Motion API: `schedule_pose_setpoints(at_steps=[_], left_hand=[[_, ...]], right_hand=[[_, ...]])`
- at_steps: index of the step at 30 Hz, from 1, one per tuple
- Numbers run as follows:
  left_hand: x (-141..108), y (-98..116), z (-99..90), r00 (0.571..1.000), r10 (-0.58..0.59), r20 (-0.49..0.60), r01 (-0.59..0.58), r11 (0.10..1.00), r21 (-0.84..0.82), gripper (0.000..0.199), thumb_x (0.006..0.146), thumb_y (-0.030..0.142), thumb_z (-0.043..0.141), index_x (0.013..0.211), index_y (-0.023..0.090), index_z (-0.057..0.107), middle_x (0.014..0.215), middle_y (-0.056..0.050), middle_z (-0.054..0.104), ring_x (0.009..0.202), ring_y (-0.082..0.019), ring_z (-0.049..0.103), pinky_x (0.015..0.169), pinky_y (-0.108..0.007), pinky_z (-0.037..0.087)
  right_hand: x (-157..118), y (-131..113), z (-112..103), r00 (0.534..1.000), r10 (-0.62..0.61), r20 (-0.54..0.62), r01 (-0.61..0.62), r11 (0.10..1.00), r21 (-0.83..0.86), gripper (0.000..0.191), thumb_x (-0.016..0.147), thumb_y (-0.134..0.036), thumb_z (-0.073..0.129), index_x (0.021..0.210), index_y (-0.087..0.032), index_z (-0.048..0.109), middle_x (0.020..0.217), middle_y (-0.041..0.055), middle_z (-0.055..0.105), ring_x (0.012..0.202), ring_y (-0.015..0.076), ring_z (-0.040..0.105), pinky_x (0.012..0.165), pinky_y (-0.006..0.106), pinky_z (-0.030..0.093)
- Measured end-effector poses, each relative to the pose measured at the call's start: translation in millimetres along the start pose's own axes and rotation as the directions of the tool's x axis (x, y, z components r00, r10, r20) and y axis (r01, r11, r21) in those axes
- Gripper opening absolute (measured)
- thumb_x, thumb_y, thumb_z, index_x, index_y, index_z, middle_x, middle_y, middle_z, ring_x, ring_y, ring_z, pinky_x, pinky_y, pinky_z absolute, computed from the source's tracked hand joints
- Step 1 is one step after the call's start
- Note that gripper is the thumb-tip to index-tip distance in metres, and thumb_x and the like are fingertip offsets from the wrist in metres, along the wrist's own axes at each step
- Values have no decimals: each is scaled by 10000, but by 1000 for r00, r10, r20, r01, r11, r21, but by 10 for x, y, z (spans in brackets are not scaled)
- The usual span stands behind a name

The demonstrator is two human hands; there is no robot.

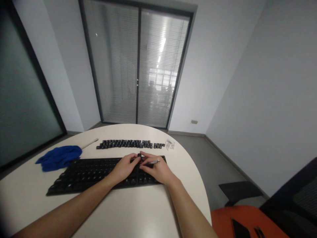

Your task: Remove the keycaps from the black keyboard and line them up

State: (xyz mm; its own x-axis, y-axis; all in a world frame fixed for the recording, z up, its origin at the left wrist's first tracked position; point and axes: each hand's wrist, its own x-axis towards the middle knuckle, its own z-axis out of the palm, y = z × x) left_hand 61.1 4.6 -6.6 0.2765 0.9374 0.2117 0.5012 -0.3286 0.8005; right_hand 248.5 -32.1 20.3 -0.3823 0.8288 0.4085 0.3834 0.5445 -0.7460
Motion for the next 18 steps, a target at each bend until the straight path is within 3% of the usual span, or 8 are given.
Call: schedule_pose_setpoints(at_steps=[5, 11, 15, 18], left_hand=[[28, -85, 39, 1000, 3, 0, -3, 998, -59, 241, 908, 361, 495, 959, 220, 684, 942, -48, 756, 900, -223, 686, 835, -293, 482], [-5, -60, 37, 998, 55, -13, -56, 997, -49, 241, 873, 371, 564, 999, 220, 702, 954, -48, 758, 918, -237, 689, 865, -313, 488], [-18, -38, 21, 995, 100, -10, -100, 994, -50, 225, 852, 356, 599, 998, 229, 714, 944, -35, 758, 905, -224, 689, 887, -305, 486], [-27, -17, 8, 991, 135, 22, -134, 990, -47, 225, 859, 347, 597, 1008, 226, 715, 955, -31, 756, 914, -216, 685, 894, -298, 483]], right_hand=[[6, -12, -26, 995, 8, -97, -12, 999, -45, 170, 917, -326, 570, 866, -215, 687, 1268, 65, 648, 1166, 213, 597, 1050, 381, 407], [29, 51, -118, 960, 124, -253, -166, 974, -152, 337, 1000, -411, 369, 992, -202, 633, 856, 34, 680, 786, 179, 621, 790, 317, 471], [39, 21, -66, 974, 164, -154, -196, 954, -228, 300, 931, -421, 529, 1086, -206, 670, 729, 3, 671, 636, 160, 583, 662, 271, 450], [45, -6, -20, 986, 142, -89, -158, 964, -214, 266, 898, -384, 588, 1069, -213, 701, 831, 17, 722, 697, 166, 623, 701, 268, 464]])
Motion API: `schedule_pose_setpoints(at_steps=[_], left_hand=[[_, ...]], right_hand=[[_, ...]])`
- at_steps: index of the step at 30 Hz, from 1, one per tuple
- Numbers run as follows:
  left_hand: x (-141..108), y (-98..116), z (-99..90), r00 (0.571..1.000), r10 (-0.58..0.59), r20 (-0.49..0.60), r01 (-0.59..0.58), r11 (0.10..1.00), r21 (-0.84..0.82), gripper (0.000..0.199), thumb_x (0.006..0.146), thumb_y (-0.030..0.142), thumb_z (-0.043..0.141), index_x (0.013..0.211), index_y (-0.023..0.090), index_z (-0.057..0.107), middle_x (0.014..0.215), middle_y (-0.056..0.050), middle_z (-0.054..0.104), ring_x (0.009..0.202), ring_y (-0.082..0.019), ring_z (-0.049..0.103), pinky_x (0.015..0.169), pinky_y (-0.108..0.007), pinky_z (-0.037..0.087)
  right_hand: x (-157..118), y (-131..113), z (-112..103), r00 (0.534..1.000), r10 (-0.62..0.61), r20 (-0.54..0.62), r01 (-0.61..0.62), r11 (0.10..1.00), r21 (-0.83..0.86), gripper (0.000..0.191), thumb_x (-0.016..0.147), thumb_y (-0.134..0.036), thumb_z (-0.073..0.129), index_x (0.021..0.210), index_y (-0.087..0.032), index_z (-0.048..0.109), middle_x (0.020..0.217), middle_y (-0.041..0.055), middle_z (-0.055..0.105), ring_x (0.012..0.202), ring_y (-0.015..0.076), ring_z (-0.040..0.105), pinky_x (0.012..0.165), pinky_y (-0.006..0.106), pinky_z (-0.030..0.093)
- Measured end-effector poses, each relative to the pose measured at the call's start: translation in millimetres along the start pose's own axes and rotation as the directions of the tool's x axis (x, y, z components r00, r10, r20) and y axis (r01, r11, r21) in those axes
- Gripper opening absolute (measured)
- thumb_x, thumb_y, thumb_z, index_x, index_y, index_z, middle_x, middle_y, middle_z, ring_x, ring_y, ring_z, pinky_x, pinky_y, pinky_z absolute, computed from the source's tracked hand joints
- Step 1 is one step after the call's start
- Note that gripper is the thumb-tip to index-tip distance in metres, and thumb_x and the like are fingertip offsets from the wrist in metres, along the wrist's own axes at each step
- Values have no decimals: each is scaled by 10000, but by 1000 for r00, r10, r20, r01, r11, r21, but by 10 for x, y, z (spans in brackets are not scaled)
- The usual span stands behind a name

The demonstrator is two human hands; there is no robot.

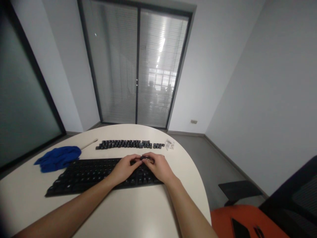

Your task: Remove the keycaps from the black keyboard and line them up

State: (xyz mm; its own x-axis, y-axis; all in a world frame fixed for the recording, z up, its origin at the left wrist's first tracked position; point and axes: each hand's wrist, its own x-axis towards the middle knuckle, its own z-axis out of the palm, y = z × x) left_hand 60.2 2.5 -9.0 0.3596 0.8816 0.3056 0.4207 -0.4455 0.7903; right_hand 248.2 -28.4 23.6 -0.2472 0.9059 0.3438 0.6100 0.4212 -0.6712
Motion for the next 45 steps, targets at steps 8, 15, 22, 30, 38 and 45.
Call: schedule_pose_setpoints(at_steps=[8, 15, 22, 30, 38, 45], left_hand=[[-75, 128, -15, 999, 34, -9, -32, 978, 207, 179, 856, 306, 617, 997, 225, 692, 1029, -48, 717, 1022, -243, 622, 956, -362, 441], [-145, 171, 13, 992, 119, 46, -128, 915, 382, 166, 851, 296, 612, 989, 224, 671, 1032, -64, 654, 1035, -269, 566, 954, -419, 418], [-142, 168, 19, 991, 129, 48, -137, 907, 398, 173, 856, 303, 599, 994, 220, 665, 1024, -69, 647, 1030, -272, 561, 948, -423, 420], [-138, 168, 16, 991, 129, 48, -137, 908, 395, 172, 848, 301, 603, 989, 228, 670, 1016, -74, 643, 1028, -278, 559, 944, -425, 421], [-135, 187, 9, 991, 125, 54, -136, 911, 390, 169, 845, 286, 601, 988, 229, 670, 1018, -70, 647, 1027, -278, 561, 942, -426, 422], [-140, 188, 14, 992, 115, 53, -126, 912, 390, 170, 841, 291, 605, 990, 232, 664, 1026, -67, 644, 1039, -277, 556, 940, -425, 427]], right_hand=[[40, 134, -156, 968, 23, -251, -39, 998, -58, 255, 886, -376, 565, 992, -205, 722, 1026, 76, 730, 953, 232, 651, 853, 338, 475], [41, 512, -393, 885, 224, -408, -295, 948, -119, 282, 880, -388, 532, 982, -195, 712, 1033, 85, 746, 972, 252, 674, 873, 334, 471], [121, 760, -370, 838, 404, -368, -515, 807, -288, 328, 881, -383, 539, 1100, -214, 717, 1100, 104, 735, 1040, 259, 670, 854, 301, 467], [230, 816, -298, 798, 496, -343, -599, 720, -351, 349, 861, -451, 545, 1022, -223, 753, 967, 118, 760, 937, 264, 699, 764, 302, 469], [388, 897, -334, 766, 539, -351, -643, 645, -412, 338, 859, -444, 544, 964, -207, 762, 973, 141, 753, 948, 283, 696, 740, 312, 472], [450, 901, -315, 738, 551, -390, -675, 605, -422, 369, 878, -468, 522, 1011, -203, 742, 998, 169, 738, 946, 291, 696, 752, 338, 489]])
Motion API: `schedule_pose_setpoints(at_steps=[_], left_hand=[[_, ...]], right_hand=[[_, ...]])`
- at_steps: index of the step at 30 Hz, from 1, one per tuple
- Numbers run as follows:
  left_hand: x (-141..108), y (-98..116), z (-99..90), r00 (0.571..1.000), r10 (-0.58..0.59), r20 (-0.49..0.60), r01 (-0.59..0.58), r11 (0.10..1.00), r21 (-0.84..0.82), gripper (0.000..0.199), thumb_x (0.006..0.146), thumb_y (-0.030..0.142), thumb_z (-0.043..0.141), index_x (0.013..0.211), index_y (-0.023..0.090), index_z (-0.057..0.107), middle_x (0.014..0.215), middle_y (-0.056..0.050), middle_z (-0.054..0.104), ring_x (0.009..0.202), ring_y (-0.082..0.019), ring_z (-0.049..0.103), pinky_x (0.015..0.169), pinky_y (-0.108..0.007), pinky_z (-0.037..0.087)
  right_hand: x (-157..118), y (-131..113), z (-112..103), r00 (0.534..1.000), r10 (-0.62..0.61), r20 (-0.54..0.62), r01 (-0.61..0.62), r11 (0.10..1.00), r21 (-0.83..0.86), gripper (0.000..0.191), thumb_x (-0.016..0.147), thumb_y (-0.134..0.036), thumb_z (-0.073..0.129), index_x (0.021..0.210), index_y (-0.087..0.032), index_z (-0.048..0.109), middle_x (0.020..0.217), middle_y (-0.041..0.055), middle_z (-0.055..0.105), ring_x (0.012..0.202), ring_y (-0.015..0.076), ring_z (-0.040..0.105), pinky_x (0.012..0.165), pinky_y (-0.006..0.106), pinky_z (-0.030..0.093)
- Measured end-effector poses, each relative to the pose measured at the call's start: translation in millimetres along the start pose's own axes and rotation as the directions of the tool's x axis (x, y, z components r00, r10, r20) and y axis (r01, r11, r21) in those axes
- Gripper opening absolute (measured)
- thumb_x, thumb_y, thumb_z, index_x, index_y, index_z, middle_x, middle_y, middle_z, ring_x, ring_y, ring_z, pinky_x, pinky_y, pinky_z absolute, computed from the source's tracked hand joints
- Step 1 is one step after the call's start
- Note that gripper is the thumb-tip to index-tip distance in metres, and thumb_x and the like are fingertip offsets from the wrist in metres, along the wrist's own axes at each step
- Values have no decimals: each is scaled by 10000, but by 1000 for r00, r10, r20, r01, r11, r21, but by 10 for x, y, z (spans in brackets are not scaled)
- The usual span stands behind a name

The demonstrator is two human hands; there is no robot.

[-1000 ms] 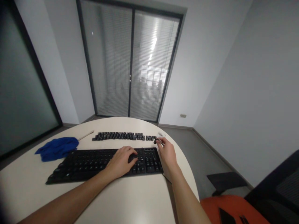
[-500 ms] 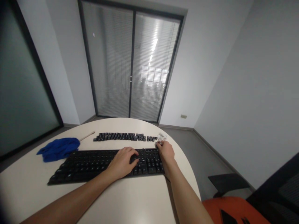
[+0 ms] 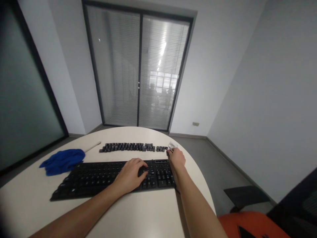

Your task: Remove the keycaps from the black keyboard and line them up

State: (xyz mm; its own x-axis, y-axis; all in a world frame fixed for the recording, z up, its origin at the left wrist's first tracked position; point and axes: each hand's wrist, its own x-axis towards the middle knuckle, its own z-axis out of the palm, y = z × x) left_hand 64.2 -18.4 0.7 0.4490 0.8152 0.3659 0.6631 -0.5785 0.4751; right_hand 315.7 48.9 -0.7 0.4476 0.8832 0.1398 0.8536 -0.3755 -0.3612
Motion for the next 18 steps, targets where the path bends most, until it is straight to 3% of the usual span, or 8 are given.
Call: schedule_pose_setpoints(at_steps=[11, 18], left_hand=[[4, -9, -11, 1000, 2, -1, -2, 1000, 10, 170, 841, 294, 608, 990, 234, 664, 1021, -66, 646, 1030, -275, 562, 935, -421, 427], [6, 0, -6, 1000, 12, -5, -12, 1000, 10, 166, 838, 285, 608, 984, 233, 665, 1019, -70, 644, 1033, -274, 561, 933, -415, 428]], right_hand=[[-52, -99, -26, 1000, -5, -12, 5, 1000, -3, 398, 893, -485, 497, 1083, -221, 726, 1026, 173, 726, 967, 312, 687, 770, 371, 503], [-179, -261, -183, 998, -45, -35, 45, 999, 0, 436, 927, -494, 432, 1134, -223, 704, 1033, 170, 726, 964, 297, 688, 777, 373, 501]])
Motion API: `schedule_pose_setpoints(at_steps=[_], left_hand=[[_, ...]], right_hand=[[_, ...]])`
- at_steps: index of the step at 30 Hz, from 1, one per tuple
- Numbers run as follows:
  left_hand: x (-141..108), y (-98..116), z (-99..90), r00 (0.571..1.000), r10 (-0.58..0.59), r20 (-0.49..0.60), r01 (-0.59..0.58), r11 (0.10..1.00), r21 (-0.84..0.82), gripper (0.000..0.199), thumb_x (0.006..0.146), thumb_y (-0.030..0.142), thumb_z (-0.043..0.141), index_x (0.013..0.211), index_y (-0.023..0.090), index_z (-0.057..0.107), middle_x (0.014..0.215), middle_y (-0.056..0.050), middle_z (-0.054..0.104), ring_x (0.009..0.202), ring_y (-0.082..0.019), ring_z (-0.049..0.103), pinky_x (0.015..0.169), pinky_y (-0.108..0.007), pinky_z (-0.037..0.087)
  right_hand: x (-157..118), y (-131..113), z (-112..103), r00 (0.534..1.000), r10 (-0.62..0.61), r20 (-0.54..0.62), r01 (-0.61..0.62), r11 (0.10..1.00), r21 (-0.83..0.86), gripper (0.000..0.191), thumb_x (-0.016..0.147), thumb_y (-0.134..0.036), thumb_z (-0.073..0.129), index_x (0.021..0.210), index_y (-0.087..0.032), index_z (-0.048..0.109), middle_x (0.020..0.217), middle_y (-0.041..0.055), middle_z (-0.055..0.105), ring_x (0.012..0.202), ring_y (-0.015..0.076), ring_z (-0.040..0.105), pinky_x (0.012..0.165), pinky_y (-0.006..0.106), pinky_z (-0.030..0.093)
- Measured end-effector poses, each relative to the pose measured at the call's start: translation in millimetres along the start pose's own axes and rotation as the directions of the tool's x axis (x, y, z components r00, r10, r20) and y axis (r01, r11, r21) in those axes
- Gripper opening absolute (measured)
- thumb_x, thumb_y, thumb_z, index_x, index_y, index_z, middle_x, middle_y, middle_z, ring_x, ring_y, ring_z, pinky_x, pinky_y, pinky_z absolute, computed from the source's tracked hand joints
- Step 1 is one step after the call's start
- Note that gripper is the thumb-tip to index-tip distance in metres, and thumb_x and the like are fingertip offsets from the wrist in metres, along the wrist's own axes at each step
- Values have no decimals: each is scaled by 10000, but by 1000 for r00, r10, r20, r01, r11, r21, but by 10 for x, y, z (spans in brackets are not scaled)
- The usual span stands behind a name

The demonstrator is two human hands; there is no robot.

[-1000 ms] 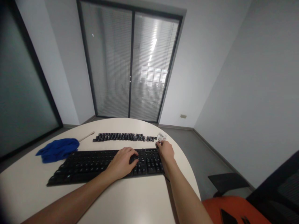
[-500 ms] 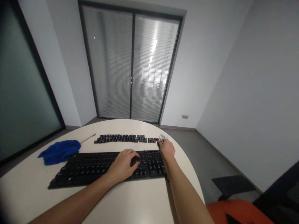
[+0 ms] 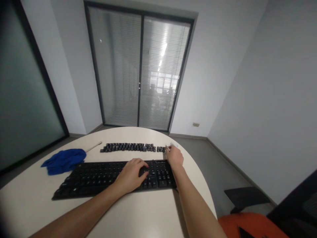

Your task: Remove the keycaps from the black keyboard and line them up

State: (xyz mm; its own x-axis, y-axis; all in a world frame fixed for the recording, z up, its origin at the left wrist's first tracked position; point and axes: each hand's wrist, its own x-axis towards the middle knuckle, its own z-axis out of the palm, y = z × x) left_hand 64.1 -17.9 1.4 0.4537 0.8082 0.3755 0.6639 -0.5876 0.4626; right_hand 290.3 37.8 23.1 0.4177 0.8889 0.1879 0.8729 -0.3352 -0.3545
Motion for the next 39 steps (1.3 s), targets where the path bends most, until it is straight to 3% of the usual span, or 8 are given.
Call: schedule_pose_setpoints(at_steps=[5, 10, 17, 25, 32, 36, 39], left_hand=[[-4, 4, -5, 1000, -2, -7, 2, 1000, 4, 141, 830, 246, 588, 959, 221, 640, 1008, -64, 642, 1018, -265, 561, 935, -402, 423], [2, -11, 20, 995, -96, -35, 96, 995, -10, 190, 752, 89, 530, 900, 207, 544, 949, -51, 622, 970, -233, 567, 856, -341, 442], [6, -9, 12, 995, -84, -47, 84, 996, -15, 80, 812, 141, 518, 845, 214, 520, 911, -50, 623, 919, -231, 578, 810, -343, 446], [-9, -7, 11, 993, -104, -50, 102, 994, -40, 140, 855, 182, 521, 978, 202, 583, 1011, -62, 672, 983, -243, 607, 883, -365, 452], [-57, 55, -69, 998, -63, 5, 62, 993, 98, 252, 850, 283, 543, 1076, 187, 601, 1087, -107, 658, 1042, -292, 593, 943, -420, 434], [-81, 32, -62, 993, -115, 7, 112, 977, 182, 386, 858, 446, 540, 1132, 182, 605, 1188, -139, 629, 1139, -353, 537, 1007, -516, 370], [-103, 24, -24, 991, -132, 12, 126, 967, 223, 465, 866, 504, 509, 1203, 192, 588, 1295, -145, 582, 1222, -375, 478, 1054, -563, 306]], right_hand=[[-274, -233, -66, 989, -132, 73, 131, 991, 12, 332, 882, -431, 525, 983, -211, 752, 947, 157, 740, 903, 291, 696, 743, 350, 495], [-661, -402, -34, 970, -230, 75, 232, 972, -20, 305, 888, -395, 529, 983, -193, 737, 1000, 143, 704, 920, 273, 681, 751, 335, 487], [-935, -424, -23, 943, -310, 117, 322, 942, -94, 270, 910, -334, 513, 1095, -194, 652, 1151, 119, 576, 889, 225, 680, 729, 303, 481], [-977, -440, -69, 920, -335, 206, 375, 904, -204, 271, 945, -254, 450, 1179, -160, 549, 1186, 164, 549, 903, 266, 687, 685, 334, 503], [-787, -158, -274, 937, -215, 277, 284, 928, -240, 284, 938, -192, 428, 1184, -140, 560, 1182, 193, 571, 991, 300, 672, 753, 371, 506], [-685, -25, -333, 968, -109, 228, 173, 944, -283, 283, 900, -148, 442, 1134, -133, 600, 1167, 188, 587, 991, 303, 672, 756, 363, 498], [-695, -76, -319, 984, -123, 131, 154, 954, -259, 267, 928, -202, 435, 1118, -149, 615, 1140, 171, 606, 949, 286, 680, 742, 350, 491]])
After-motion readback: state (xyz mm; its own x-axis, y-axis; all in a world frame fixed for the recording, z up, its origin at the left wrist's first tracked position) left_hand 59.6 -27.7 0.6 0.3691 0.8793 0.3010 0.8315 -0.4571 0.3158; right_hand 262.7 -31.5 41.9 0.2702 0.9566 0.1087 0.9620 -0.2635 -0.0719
